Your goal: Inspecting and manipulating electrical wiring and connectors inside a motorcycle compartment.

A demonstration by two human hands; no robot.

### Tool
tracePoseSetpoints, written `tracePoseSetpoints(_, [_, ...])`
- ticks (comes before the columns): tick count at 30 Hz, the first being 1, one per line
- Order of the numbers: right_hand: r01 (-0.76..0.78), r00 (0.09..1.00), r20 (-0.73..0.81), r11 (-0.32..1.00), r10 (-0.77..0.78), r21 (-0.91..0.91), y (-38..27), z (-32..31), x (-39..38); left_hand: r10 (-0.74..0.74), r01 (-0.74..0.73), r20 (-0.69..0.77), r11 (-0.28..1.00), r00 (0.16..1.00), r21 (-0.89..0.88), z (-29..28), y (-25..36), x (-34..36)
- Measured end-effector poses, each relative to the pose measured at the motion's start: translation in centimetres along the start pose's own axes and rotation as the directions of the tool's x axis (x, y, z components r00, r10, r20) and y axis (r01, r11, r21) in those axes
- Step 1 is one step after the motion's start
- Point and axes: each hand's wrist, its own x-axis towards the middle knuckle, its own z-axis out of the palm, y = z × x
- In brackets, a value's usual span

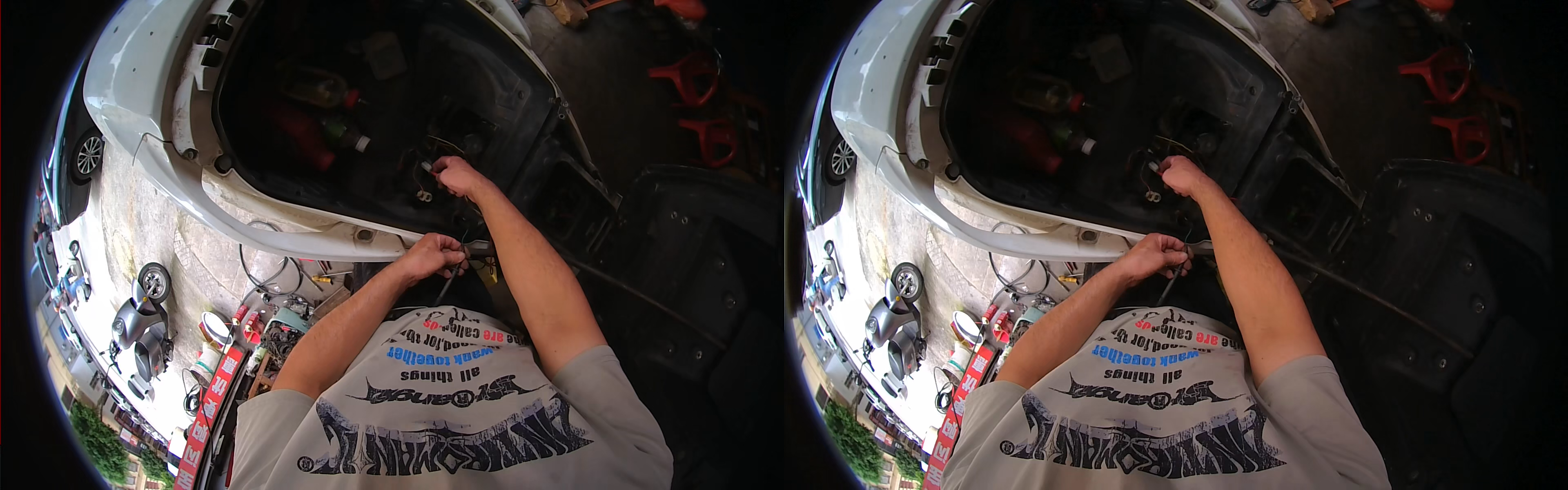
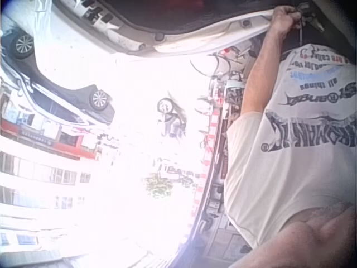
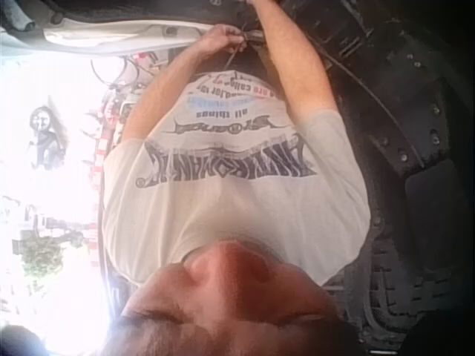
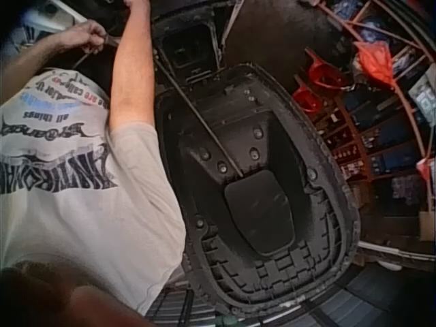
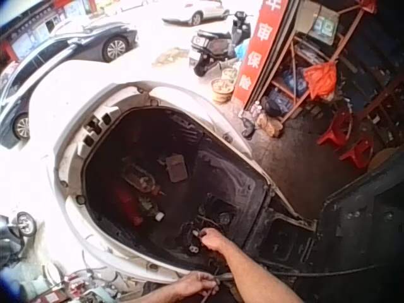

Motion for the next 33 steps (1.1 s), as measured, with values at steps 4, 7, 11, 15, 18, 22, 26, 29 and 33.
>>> tracePoseSetpoints(4, [-0.014, 1.0, 0.002, 1.0, 0.014, -0.007, -0.3, 0.0, -0.3, 0.001, -0.001, 0.003, 1.0, 1.0, -0.005, -0.1, -0.1, 0.0])
tracePoseSetpoints(7, [-0.021, 1.0, 0.002, 1.0, 0.021, -0.011, -0.5, 0.0, -0.5, -0.003, 0.003, 0.002, 1.0, 1.0, -0.001, -0.1, -0.1, 0.0])
tracePoseSetpoints(11, [-0.029, 1.0, -0.003, 1.0, 0.029, -0.003, -0.6, 0.0, -0.5, -0.007, 0.007, -0.003, 1.0, 1.0, -0.007, 0.0, -0.1, 0.0])
tracePoseSetpoints(15, [-0.033, 0.999, -0.004, 0.999, 0.033, -0.013, -0.5, 0.1, -0.5, 0.002, -0.002, 0.004, 1.0, 1.0, -0.007, 0.0, -0.1, 0.0])
tracePoseSetpoints(18, [-0.032, 0.999, -0.006, 0.999, 0.032, -0.011, -0.5, 0.1, -0.5, 0.004, -0.004, 0.006, 1.0, 1.0, -0.009, -0.1, -0.2, 0.0])
tracePoseSetpoints(22, [-0.04, 0.999, -0.007, 0.999, 0.04, -0.004, -0.4, 0.2, -0.4, 0.007, -0.007, 0.009, 1.0, 1.0, -0.014, -0.1, -0.2, -0.1])
tracePoseSetpoints(26, [-0.047, 0.999, -0.018, 0.999, 0.048, 0.01, 0.1, 0.2, 0.0, 0.003, -0.003, 0.008, 1.0, 1.0, -0.002, 0.0, 0.0, -0.1])
tracePoseSetpoints(29, [-0.036, 0.999, -0.027, 0.999, 0.036, 0.004, 0.4, 0.3, 0.2, 0.011, -0.011, 0.014, 1.0, 1.0, -0.005, -0.1, -0.2, 0.0])
tracePoseSetpoints(33, [-0.04, 0.999, -0.03, 0.999, 0.04, 0.002, 0.3, 0.3, 0.0, 0.005, -0.005, 0.001, 1.0, 1.0, -0.004, -0.1, -0.3, 0.0])
